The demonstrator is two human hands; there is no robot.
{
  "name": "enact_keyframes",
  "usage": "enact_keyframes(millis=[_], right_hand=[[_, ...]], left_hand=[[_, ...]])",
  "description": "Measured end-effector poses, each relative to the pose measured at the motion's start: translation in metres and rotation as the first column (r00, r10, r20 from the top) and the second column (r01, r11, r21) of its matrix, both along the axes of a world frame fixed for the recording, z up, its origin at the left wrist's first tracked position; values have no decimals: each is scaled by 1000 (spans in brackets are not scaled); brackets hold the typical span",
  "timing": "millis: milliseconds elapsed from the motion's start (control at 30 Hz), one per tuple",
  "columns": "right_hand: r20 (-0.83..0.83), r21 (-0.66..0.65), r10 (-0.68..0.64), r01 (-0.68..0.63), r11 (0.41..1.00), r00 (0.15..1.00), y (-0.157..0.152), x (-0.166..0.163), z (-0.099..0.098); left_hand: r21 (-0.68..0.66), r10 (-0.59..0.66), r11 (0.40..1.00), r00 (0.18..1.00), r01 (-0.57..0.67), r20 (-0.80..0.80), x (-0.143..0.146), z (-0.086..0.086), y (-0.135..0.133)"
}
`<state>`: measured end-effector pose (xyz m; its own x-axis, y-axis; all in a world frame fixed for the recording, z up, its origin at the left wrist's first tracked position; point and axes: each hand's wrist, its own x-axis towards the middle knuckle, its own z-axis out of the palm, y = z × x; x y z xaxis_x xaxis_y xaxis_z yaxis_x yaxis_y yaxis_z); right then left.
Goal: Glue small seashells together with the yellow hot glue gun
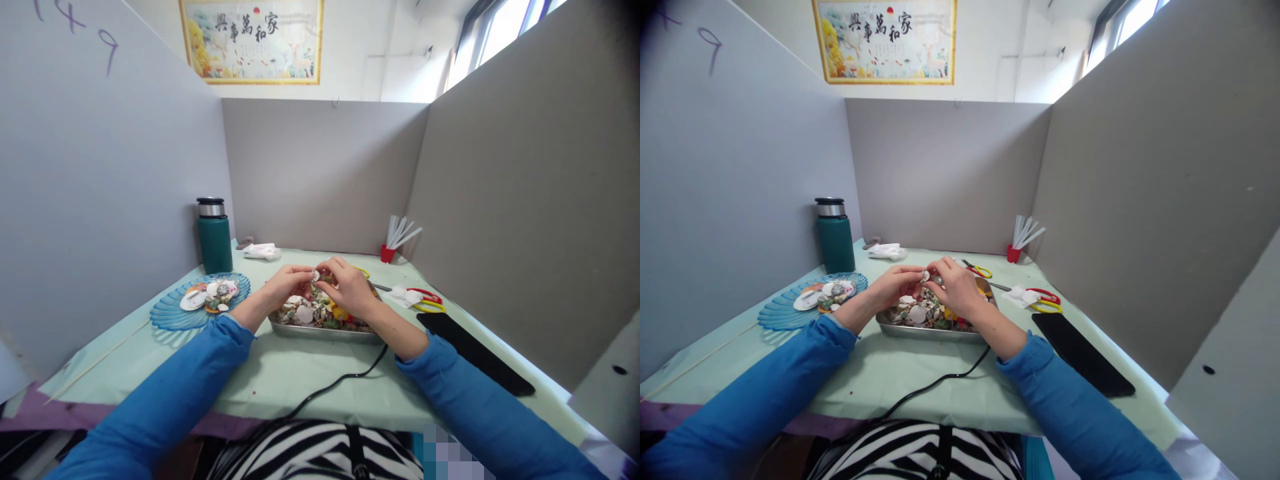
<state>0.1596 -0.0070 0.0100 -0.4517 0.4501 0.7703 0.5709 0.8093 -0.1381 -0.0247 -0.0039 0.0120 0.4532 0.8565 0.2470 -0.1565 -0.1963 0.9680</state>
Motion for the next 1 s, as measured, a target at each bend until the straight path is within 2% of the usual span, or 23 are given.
enact_keyframes(millis=[267,433,533,633,800,900,1000], right_hand=[[-19,32,20,-20,999,1000,-1,-1,1],[-54,36,25,-23,999,998,-1,0,1],[-65,45,5,-2,999,998,0,0,0],[-57,52,-28,31,998,998,3,1,-1],[-39,44,-59,60,997,998,5,0,-2],[-35,35,-61,62,997,998,5,1,-2],[-40,28,-65,66,997,997,4,1,-2]], left_hand=[[-42,-109,993,994,109,20,0,1,-2],[-47,-123,991,992,124,22,-1,2,-2],[7,-20,1000,1000,20,-9,0,4,-4],[153,127,982,989,-113,-81,1,6,-6],[328,186,935,973,-133,-137,3,3,-2],[339,226,926,963,-166,-145,2,2,0],[279,242,940,959,-194,-148,0,4,-2]])
